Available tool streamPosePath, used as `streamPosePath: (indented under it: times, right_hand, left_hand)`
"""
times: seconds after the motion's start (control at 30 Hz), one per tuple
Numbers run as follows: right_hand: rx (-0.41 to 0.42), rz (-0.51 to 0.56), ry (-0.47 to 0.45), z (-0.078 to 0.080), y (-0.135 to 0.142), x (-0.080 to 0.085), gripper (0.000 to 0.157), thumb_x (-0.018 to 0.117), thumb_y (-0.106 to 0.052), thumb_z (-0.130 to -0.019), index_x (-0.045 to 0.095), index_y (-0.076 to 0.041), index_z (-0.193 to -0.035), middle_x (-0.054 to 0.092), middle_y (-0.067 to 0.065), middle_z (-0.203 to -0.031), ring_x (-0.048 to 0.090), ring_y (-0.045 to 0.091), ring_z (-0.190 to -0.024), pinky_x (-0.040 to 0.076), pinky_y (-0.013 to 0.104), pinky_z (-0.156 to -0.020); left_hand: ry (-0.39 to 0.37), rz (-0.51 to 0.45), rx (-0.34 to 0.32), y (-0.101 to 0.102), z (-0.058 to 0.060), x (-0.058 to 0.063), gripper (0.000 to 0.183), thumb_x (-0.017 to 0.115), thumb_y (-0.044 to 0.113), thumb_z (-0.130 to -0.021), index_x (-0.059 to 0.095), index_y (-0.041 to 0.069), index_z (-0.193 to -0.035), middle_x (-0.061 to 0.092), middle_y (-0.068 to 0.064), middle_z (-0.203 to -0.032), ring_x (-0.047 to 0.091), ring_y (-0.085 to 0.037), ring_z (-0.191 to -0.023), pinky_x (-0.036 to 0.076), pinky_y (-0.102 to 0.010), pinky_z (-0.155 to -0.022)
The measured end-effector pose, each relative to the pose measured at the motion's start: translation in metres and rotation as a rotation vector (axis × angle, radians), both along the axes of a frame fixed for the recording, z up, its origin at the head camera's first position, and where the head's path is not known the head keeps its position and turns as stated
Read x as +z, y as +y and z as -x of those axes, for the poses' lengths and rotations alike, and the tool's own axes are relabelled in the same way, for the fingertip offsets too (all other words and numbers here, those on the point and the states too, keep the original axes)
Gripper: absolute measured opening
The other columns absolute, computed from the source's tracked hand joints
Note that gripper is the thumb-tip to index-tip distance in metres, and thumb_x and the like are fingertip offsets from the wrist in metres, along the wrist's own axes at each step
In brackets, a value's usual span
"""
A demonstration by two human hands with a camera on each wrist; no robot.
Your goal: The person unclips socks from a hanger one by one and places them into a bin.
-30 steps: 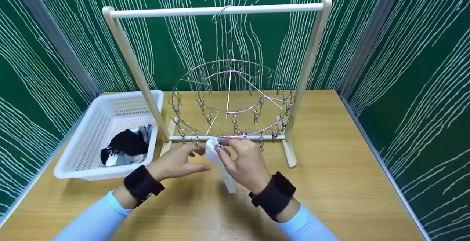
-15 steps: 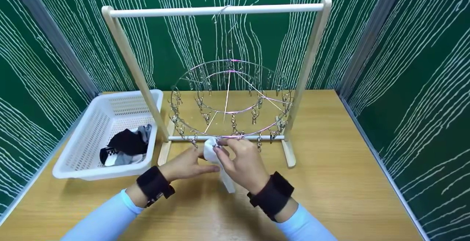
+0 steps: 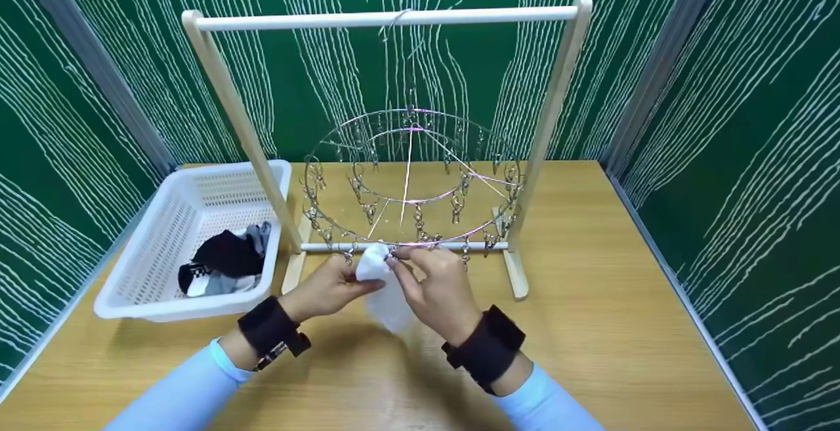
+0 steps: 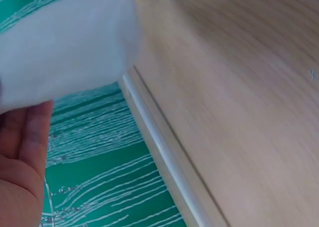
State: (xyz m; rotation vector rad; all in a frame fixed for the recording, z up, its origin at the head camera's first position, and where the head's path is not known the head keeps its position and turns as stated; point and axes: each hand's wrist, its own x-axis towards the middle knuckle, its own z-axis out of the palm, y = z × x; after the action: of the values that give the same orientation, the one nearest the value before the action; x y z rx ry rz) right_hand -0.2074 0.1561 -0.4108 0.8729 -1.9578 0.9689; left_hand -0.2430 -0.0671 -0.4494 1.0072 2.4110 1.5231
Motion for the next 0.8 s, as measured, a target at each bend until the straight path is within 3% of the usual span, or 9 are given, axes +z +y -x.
streamPosePath:
  times: [0.13, 0.27, 0.43, 0.63, 0.8]
  right_hand:
    - [0.006, 0.015, -0.004, 0.000, 0.000, 0.000, 0.022, 0.084, 0.017, -0.076, 0.081, 0.000, -0.091, 0.083, 0.012, -0.086, 0.080, 0.028, -0.073, 0.063, 0.025, -0.075]
    - [0.018, 0.028, 0.009, 0.000, -0.001, 0.001, 0.023, 0.084, 0.017, -0.076, 0.081, -0.001, -0.090, 0.083, 0.011, -0.085, 0.079, 0.028, -0.072, 0.063, 0.025, -0.075]
    - [0.020, 0.029, 0.023, 0.001, -0.001, 0.002, 0.023, 0.084, 0.015, -0.076, 0.082, -0.003, -0.089, 0.082, 0.009, -0.084, 0.078, 0.025, -0.070, 0.062, 0.027, -0.073]
    - [-0.010, 0.012, 0.000, -0.001, 0.000, 0.001, 0.020, 0.085, 0.012, -0.078, 0.081, -0.003, -0.090, 0.082, 0.009, -0.083, 0.078, 0.025, -0.071, 0.061, 0.025, -0.074]
    - [-0.034, 0.000, -0.025, -0.002, 0.000, 0.001, 0.018, 0.086, 0.011, -0.080, 0.080, -0.002, -0.090, 0.082, 0.007, -0.084, 0.078, 0.024, -0.073, 0.059, 0.020, -0.078]
  left_hand:
    - [0.040, 0.071, 0.009, -0.005, 0.001, 0.003, 0.020, 0.075, 0.008, -0.101, 0.080, -0.009, -0.112, 0.082, -0.023, -0.103, 0.081, -0.034, -0.093, 0.063, -0.023, -0.083]
    - [0.062, 0.178, 0.059, -0.012, 0.001, 0.007, 0.016, 0.075, 0.008, -0.100, 0.081, -0.006, -0.103, 0.082, -0.021, -0.096, 0.081, -0.032, -0.085, 0.065, -0.028, -0.076]
    - [0.072, 0.268, 0.171, -0.024, 0.001, 0.014, 0.014, 0.074, 0.007, -0.101, 0.082, -0.004, -0.100, 0.082, -0.020, -0.097, 0.078, -0.027, -0.080, 0.066, -0.033, -0.071]
    - [0.095, 0.419, 0.312, -0.041, 0.003, 0.028, 0.029, 0.072, 0.010, -0.102, 0.069, 0.002, -0.074, 0.064, -0.003, -0.069, 0.053, -0.013, -0.062, 0.050, -0.029, -0.059]
    - [0.078, 0.479, 0.374, -0.061, 0.004, 0.044, 0.026, 0.071, 0.009, -0.102, 0.073, 0.002, -0.077, 0.067, -0.004, -0.068, 0.053, -0.012, -0.058, 0.049, -0.027, -0.055]
